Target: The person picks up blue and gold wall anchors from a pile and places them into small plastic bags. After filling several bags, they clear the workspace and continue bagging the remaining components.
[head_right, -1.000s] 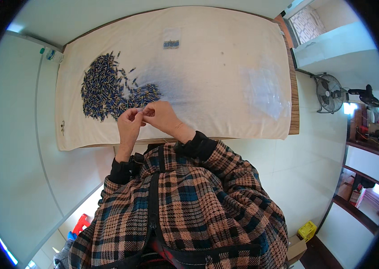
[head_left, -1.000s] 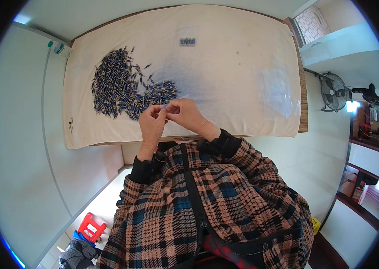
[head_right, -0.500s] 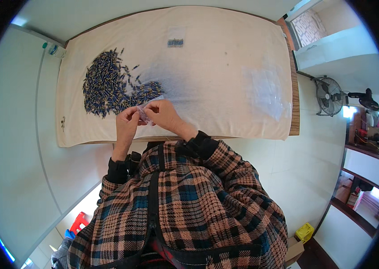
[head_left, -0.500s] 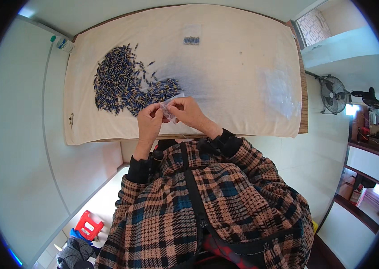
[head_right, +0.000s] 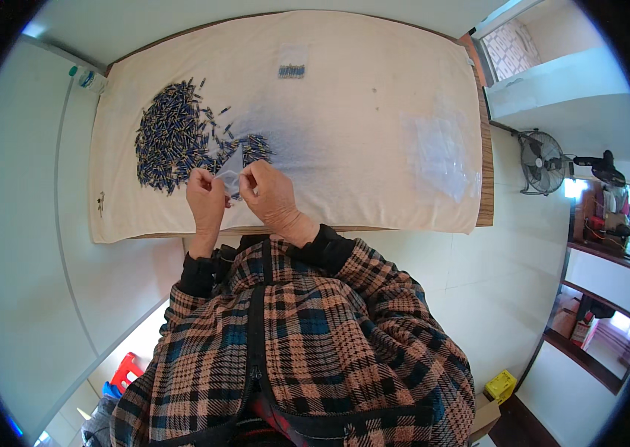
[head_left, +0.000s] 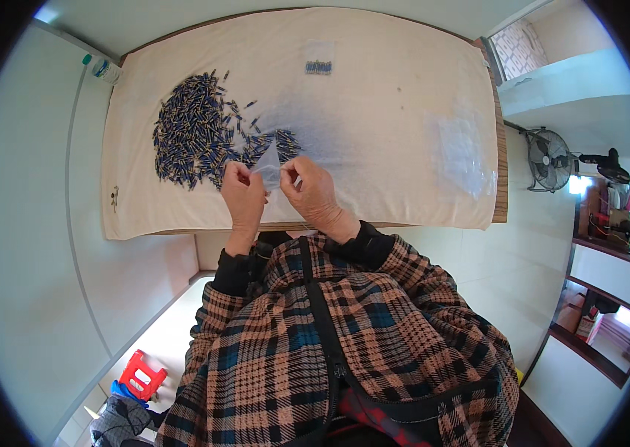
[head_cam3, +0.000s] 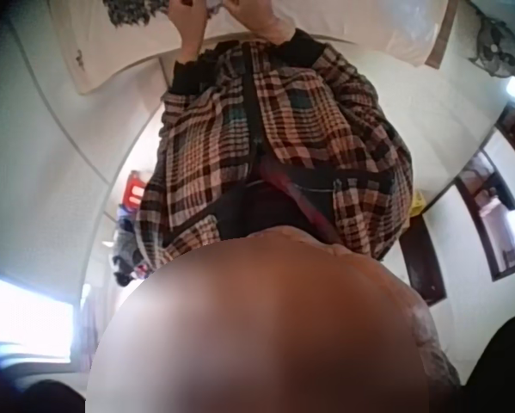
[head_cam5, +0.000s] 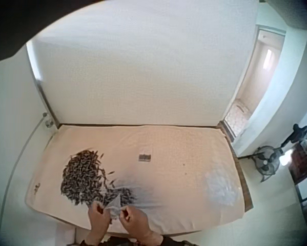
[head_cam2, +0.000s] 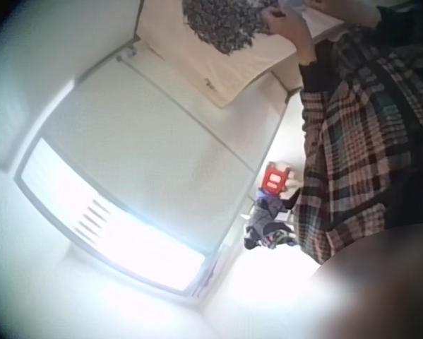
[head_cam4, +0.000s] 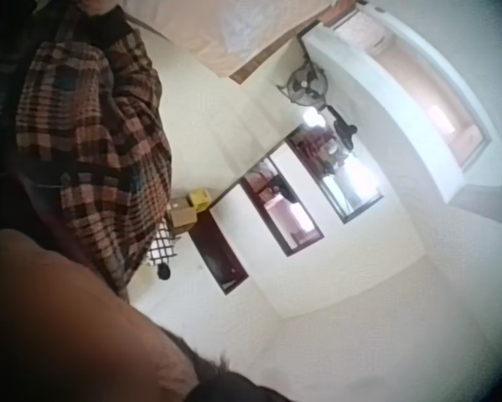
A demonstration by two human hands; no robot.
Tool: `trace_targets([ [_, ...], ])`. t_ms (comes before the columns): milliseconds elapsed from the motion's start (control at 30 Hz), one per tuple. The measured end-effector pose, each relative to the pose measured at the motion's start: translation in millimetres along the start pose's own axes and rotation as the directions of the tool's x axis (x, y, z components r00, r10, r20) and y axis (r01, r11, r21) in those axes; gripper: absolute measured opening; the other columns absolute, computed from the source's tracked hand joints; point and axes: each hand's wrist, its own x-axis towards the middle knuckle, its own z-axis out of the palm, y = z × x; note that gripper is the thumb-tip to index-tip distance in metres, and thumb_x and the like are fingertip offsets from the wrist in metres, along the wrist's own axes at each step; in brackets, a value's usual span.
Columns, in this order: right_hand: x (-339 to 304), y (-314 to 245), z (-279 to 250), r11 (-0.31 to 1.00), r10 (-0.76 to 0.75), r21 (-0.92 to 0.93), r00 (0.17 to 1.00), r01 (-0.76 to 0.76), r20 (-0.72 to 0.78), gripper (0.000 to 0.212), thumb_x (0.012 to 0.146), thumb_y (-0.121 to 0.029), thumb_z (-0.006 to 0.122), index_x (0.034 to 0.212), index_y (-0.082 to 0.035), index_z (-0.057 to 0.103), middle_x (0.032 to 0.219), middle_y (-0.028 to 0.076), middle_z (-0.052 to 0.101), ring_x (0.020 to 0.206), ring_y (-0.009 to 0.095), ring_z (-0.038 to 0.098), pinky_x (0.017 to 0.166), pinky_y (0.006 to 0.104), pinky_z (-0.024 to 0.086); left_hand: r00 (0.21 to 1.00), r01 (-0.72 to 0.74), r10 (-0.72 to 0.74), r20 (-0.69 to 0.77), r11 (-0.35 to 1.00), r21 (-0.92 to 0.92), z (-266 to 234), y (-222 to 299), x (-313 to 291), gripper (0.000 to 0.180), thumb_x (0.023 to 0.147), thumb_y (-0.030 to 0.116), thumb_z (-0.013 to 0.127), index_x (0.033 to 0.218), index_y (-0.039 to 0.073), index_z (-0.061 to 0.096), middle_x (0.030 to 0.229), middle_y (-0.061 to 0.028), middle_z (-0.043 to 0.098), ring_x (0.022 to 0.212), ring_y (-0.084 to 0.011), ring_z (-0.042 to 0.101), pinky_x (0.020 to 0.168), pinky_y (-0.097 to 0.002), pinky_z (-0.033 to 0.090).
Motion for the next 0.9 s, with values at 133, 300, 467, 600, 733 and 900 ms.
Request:
trace_targets([
  [133,1.5,-5.0,-0.3,0.997,-0.030,-0.077,0.999,0.031,0.020,0.012,0.074,-0.007,0.061,0.083,-0.006,0.053,0.072,0.010,0.055,0.064,0.028,0.057,0.055,0.0359,0.045,0.982,-0.189,0.189,0.014,0.967,0.170,4.1,-11.9,-3.7,0.015,0.078,0.002,0.055,0.070,0.004,0.042,0.059,-0.0046,0.048,0.048,-0.0118,0.047,0.042,-0.0267,0.038],
  [300,1.7,11.0,-1.4,0.992,-0.037,-0.120,0.999,0.036,-0.006,0.013,0.074,-0.007,0.063,0.080,-0.006,0.052,0.067,0.009,0.055,0.058,0.026,0.055,0.053,0.0341,0.044,0.945,-0.323,0.280,0.172,0.888,0.327,14.3,7.2,-17.2,0.017,0.074,0.001,0.056,0.067,0.003,0.041,0.055,-0.0111,0.043,0.046,-0.0224,0.041,0.046,-0.0330,0.034],
  [467,4.0,42.5,1.2,0.985,0.150,-0.072,0.986,-0.155,-0.071,0.014,0.076,-0.011,0.064,0.079,-0.006,0.052,0.063,0.008,0.053,0.054,0.023,0.054,0.050,0.0323,0.043,0.932,-0.356,0.300,0.202,0.858,0.371,12.0,-6.6,-11.8,0.016,0.073,0.001,0.056,0.068,0.003,0.041,0.056,-0.0146,0.042,0.049,-0.0313,0.042,0.046,-0.0361,0.035],
  [600,9.2,32.1,-2.4,0.980,0.012,-0.195,0.995,-0.032,-0.100,0.016,0.078,-0.014,0.065,0.077,-0.006,0.051,0.060,0.007,0.052,0.051,0.021,0.052,0.049,0.0297,0.042,0.892,-0.447,0.409,0.191,0.745,0.495,19.6,-4.7,-13.8,0.017,0.073,0.001,0.057,0.066,0.003,0.041,0.054,-0.0125,0.043,0.047,-0.0251,0.042,0.045,-0.0329,0.034],
  [733,5.3,38.2,-3.2,0.988,-0.057,-0.148,0.985,0.033,-0.161,0.018,0.079,-0.016,0.066,0.076,-0.006,0.051,0.060,0.006,0.052,0.049,0.017,0.049,0.048,0.0284,0.040,0.869,-0.494,0.440,0.226,0.760,0.423,26.9,-6.4,-19.0,0.017,0.073,0.001,0.058,0.067,0.003,0.042,0.055,-0.0139,0.042,0.047,-0.0275,0.040,0.045,-0.0340,0.033],
  [900,2.9,54.8,-4.1,0.966,0.251,-0.053,0.966,-0.254,-0.057,0.018,0.078,-0.016,0.066,0.073,-0.005,0.053,0.057,0.009,0.051,0.050,0.021,0.051,0.048,0.0316,0.039,0.889,-0.458,0.381,0.255,0.758,0.464,20.2,-1.8,-16.1,0.019,0.076,0.007,0.062,0.069,0.003,0.045,0.055,-0.0104,0.042,0.047,-0.0227,0.040,0.046,-0.0321,0.034],
])
